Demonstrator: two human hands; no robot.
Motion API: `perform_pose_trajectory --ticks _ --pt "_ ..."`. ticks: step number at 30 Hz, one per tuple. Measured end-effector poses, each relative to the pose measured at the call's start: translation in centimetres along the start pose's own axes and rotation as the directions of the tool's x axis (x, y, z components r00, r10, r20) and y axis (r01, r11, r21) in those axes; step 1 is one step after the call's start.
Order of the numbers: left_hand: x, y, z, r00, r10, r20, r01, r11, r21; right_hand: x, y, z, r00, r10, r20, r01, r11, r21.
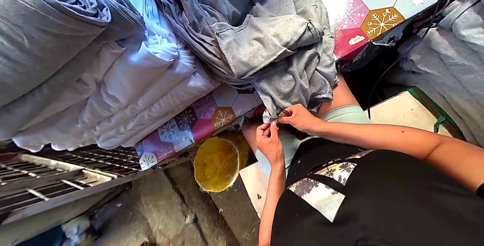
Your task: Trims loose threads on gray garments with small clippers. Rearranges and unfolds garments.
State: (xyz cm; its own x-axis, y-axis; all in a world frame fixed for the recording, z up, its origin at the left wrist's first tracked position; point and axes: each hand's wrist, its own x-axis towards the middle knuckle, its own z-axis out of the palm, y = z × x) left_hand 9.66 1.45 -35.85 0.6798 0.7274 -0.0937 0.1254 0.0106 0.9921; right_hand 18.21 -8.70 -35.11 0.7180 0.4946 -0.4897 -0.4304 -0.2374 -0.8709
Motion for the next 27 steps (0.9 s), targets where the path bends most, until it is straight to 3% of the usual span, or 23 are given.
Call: perform_pose_trajectory --ticks 5,9,16,19,23,27 --pt "-0.1 -0.4 0.1 0.997 0.071 0.019 -0.069 0.995 -0.073 -0.4 0.2 -0.7 0.997 -0.052 0.06 0.053 0.998 -0.017" --pt "0.1 -0.7 -0.3 0.971 0.212 0.115 -0.222 0.972 0.08 -0.8 -0.7 -1.3 0.986 -0.15 0.077 0.163 0.961 -0.224" --pt "0.9 -1.9 -0.6 0.868 0.46 0.19 -0.497 0.822 0.279 -0.6 -2.0 -1.3 0.965 -0.211 0.158 0.255 0.896 -0.364" --pt "0.9 -1.3 -0.3 0.922 0.357 0.149 -0.383 0.894 0.231 -0.3 -1.6 -1.8 0.957 -0.232 0.172 0.264 0.944 -0.196" --pt "0.7 -0.1 0.0 0.994 0.061 0.093 -0.058 0.998 -0.036 -1.3 -1.3 -3.2 0.934 -0.014 0.357 -0.059 0.979 0.194" --pt "0.1 0.7 0.6 0.992 -0.089 0.085 0.105 0.973 -0.208 -2.5 -0.9 -3.4 0.867 0.164 0.472 -0.252 0.959 0.13"
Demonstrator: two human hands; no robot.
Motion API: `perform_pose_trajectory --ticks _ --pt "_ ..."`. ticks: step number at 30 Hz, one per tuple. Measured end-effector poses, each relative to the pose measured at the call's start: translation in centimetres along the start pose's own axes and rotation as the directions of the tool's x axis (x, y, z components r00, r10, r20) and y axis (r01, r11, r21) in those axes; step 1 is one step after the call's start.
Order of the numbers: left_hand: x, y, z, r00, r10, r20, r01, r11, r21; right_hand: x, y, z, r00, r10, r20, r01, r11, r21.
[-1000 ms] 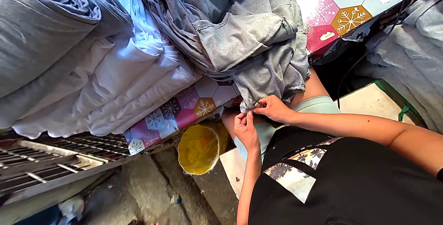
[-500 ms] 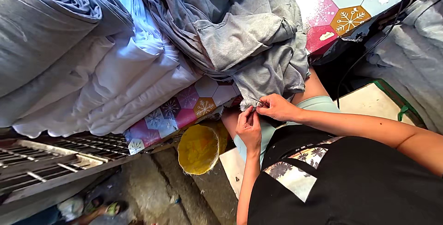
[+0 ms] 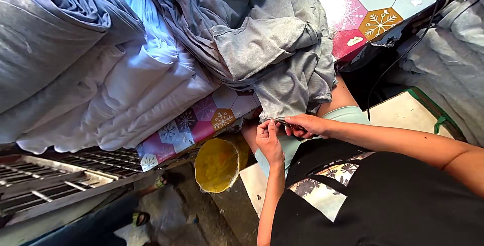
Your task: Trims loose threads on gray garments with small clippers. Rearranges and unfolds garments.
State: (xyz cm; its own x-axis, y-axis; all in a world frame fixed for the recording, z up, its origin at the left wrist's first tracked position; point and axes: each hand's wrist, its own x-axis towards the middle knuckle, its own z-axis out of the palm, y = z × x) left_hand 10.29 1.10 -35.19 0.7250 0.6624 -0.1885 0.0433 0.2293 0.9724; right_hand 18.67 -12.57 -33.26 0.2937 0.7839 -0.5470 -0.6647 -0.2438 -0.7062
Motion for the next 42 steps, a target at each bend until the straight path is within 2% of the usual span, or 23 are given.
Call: perform_pose_trajectory --ticks 6,11,15,18,20,22,24,25,28,30,33,34,35,38,40,42 --pt "-0.6 0.4 0.7 0.999 -0.05 -0.012 0.049 0.997 -0.064 0.5 0.3 0.5 1.0 0.025 0.016 -0.027 0.987 0.161" --pt "-0.8 0.3 0.9 0.998 -0.067 0.006 0.068 0.997 -0.048 0.8 1.0 0.7 0.999 0.043 0.001 -0.041 0.943 0.329" --pt "-0.9 0.2 1.1 0.997 -0.08 0.011 0.08 0.996 -0.03 1.2 1.6 1.1 0.998 0.062 -0.024 -0.048 0.919 0.392" --pt "-0.9 0.1 1.1 0.997 -0.076 0.018 0.076 0.997 -0.015 0.7 1.5 1.1 0.998 0.036 -0.06 -0.018 0.958 0.285" --pt "-0.9 0.1 0.9 0.998 -0.06 0.033 0.061 0.998 -0.01 0.0 1.1 1.1 0.982 -0.113 -0.153 0.126 0.989 0.078" --pt "-0.9 0.0 0.5 0.998 -0.032 0.05 0.031 0.999 0.01 0.1 1.3 0.6 0.883 -0.388 -0.264 0.33 0.913 -0.238" --pt "-0.9 -0.3 0.3 0.997 0.001 0.078 -0.005 0.998 0.059 1.2 1.3 -0.4 0.803 -0.535 -0.261 0.367 0.79 -0.491" --pt "-1.0 -0.4 0.2 0.995 0.019 0.102 -0.028 0.996 0.087 2.0 1.3 -0.7 0.786 -0.565 -0.253 0.367 0.755 -0.544" --pt "-0.7 0.2 -1.0 0.986 0.007 0.165 -0.038 0.981 0.188 3.2 1.2 -0.6 0.756 -0.61 -0.238 0.407 0.722 -0.559" --pt "0.2 1.0 -3.1 0.988 -0.062 0.143 0.014 0.949 0.314 3.2 0.9 -0.4 0.76 -0.597 -0.257 0.407 0.746 -0.527" --pt "2.8 0.5 -7.6 0.985 -0.132 -0.115 0.172 0.855 0.489 2.9 0.7 -0.2 0.788 -0.544 -0.287 0.392 0.804 -0.447" --pt "3.4 0.3 -8.4 0.965 -0.18 -0.188 0.25 0.843 0.476 2.7 0.7 0.0 0.795 -0.531 -0.292 0.392 0.818 -0.421" --pt "3.7 0.5 -8.4 0.942 -0.273 -0.195 0.331 0.846 0.417 2.7 0.6 0.1 0.801 -0.519 -0.298 0.391 0.831 -0.396" --pt "2.9 1.5 -5.6 0.853 -0.519 0.054 0.515 0.854 0.077 2.6 0.5 0.4 0.818 -0.49 -0.301 0.384 0.855 -0.35" --pt "2.1 1.8 -3.2 0.825 -0.542 0.158 0.565 0.8 -0.203 2.6 0.4 0.6 0.815 -0.498 -0.295 0.395 0.852 -0.344" --pt "1.8 2.3 -1.4 0.843 -0.517 0.148 0.533 0.769 -0.352 2.5 0.4 0.5 0.805 -0.519 -0.286 0.403 0.833 -0.378"
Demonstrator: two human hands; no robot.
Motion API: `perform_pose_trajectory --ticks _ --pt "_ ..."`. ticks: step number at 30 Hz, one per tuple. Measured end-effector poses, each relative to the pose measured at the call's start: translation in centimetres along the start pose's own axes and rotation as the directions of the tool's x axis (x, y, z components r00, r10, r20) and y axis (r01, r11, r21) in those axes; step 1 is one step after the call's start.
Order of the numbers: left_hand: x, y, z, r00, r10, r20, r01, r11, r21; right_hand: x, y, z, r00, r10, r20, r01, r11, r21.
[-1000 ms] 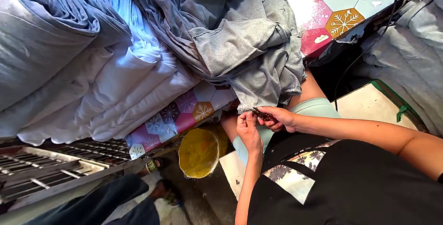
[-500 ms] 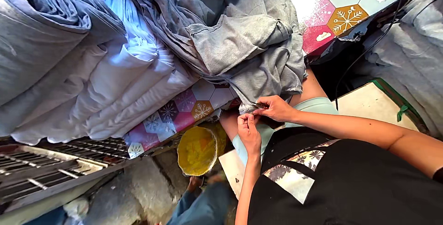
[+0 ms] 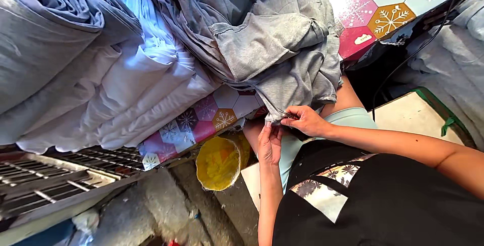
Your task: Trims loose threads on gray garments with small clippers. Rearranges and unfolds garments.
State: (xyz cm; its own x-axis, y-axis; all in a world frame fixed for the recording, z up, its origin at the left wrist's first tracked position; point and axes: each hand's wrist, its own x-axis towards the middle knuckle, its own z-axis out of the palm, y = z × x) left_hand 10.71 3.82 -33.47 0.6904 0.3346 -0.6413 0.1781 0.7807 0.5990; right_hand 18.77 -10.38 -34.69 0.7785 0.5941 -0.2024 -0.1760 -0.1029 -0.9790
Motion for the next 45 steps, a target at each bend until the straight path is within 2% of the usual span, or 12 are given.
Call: perform_pose_trajectory --ticks 3,6,10,13,20,36,45 --pt "-0.6 0.7 1.6 0.994 0.095 -0.061 -0.095 0.995 -0.002 -0.1 0.0 -1.0 0.998 -0.063 0.015 0.065 0.971 -0.23" --pt "-1.5 1.5 2.5 0.988 0.138 -0.075 -0.139 0.99 -0.005 -0.6 0.0 -1.7 0.955 -0.294 0.043 0.273 0.812 -0.516" --pt "-2.2 1.4 3.2 0.986 0.155 -0.059 -0.156 0.988 -0.016 -0.7 -0.4 -1.6 0.829 -0.55 0.098 0.466 0.583 -0.666" --pt "-2.5 1.1 3.5 0.981 0.19 -0.048 -0.19 0.982 0.008 -0.3 -0.9 -1.3 0.781 -0.618 0.094 0.49 0.511 -0.706" --pt "-3.1 0.9 4.2 0.975 0.221 -0.037 -0.22 0.975 0.034 0.0 -1.2 -1.6 0.712 -0.7 0.058 0.522 0.472 -0.71" --pt "-3.3 0.3 4.4 0.955 0.293 -0.031 -0.291 0.954 0.072 -1.0 -2.2 -1.4 0.727 -0.687 0.021 0.459 0.462 -0.759" --pt "-3.7 0.4 4.6 0.957 0.29 -0.03 -0.288 0.956 0.056 -0.8 -2.0 -1.2 0.685 -0.728 0.014 0.496 0.453 -0.741"
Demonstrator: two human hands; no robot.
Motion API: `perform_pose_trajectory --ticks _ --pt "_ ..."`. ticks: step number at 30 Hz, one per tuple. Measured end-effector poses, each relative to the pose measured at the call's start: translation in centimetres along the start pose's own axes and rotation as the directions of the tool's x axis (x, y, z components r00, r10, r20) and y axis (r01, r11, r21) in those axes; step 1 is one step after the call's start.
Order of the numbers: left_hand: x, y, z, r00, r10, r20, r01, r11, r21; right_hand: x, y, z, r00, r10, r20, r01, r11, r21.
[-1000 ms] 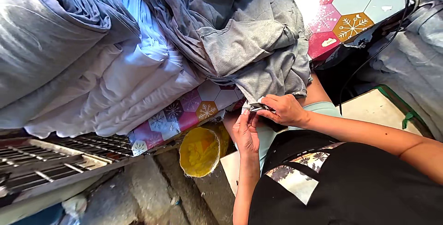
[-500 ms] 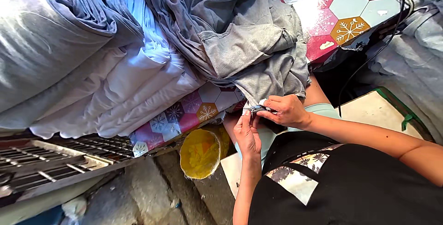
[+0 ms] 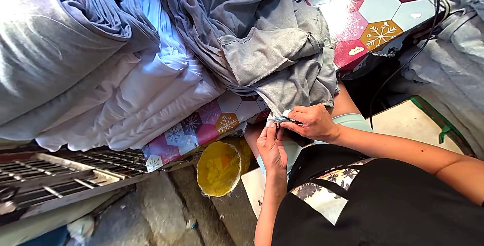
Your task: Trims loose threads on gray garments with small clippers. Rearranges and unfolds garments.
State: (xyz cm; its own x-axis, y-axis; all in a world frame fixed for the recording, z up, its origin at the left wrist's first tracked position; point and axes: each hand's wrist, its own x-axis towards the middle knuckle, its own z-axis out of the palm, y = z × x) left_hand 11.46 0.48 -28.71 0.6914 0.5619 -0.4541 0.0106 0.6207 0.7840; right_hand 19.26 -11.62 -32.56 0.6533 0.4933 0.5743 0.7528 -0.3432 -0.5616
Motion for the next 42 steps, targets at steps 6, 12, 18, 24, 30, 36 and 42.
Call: perform_pose_trajectory --ticks 6,12,18,24,30,36,42 --pt "0.1 -0.2 -0.1 1.0 -0.003 -0.016 0.003 1.0 0.004 -0.1 0.1 0.1 1.0 -0.005 0.004 0.006 1.0 -0.003" --pt "0.1 0.3 -0.1 0.996 -0.093 -0.014 0.092 0.995 -0.043 -0.5 0.6 0.1 0.98 0.194 0.044 -0.199 0.963 0.182" --pt "1.0 -0.2 -1.8 0.95 0.251 0.186 -0.313 0.768 0.559 -0.5 1.2 -0.1 0.942 0.274 0.192 -0.316 0.916 0.245" --pt "3.5 1.9 1.4 0.817 -0.063 0.574 -0.573 0.034 0.819 1.7 1.4 -3.4 0.953 0.244 0.177 -0.294 0.883 0.367" --pt "11.6 7.9 11.2 0.788 0.091 0.609 -0.41 0.816 0.409 3.3 3.1 -7.5 0.828 0.451 -0.334 -0.247 0.827 0.506" --pt "11.0 2.8 4.7 0.717 0.429 0.55 -0.693 0.348 0.632 -0.5 6.5 -6.2 0.914 0.396 -0.09 -0.381 0.913 0.148" --pt "9.6 -3.9 -1.7 0.916 0.269 0.299 -0.402 0.625 0.669 -4.1 8.2 2.1 0.954 0.204 0.221 -0.171 0.972 -0.161"
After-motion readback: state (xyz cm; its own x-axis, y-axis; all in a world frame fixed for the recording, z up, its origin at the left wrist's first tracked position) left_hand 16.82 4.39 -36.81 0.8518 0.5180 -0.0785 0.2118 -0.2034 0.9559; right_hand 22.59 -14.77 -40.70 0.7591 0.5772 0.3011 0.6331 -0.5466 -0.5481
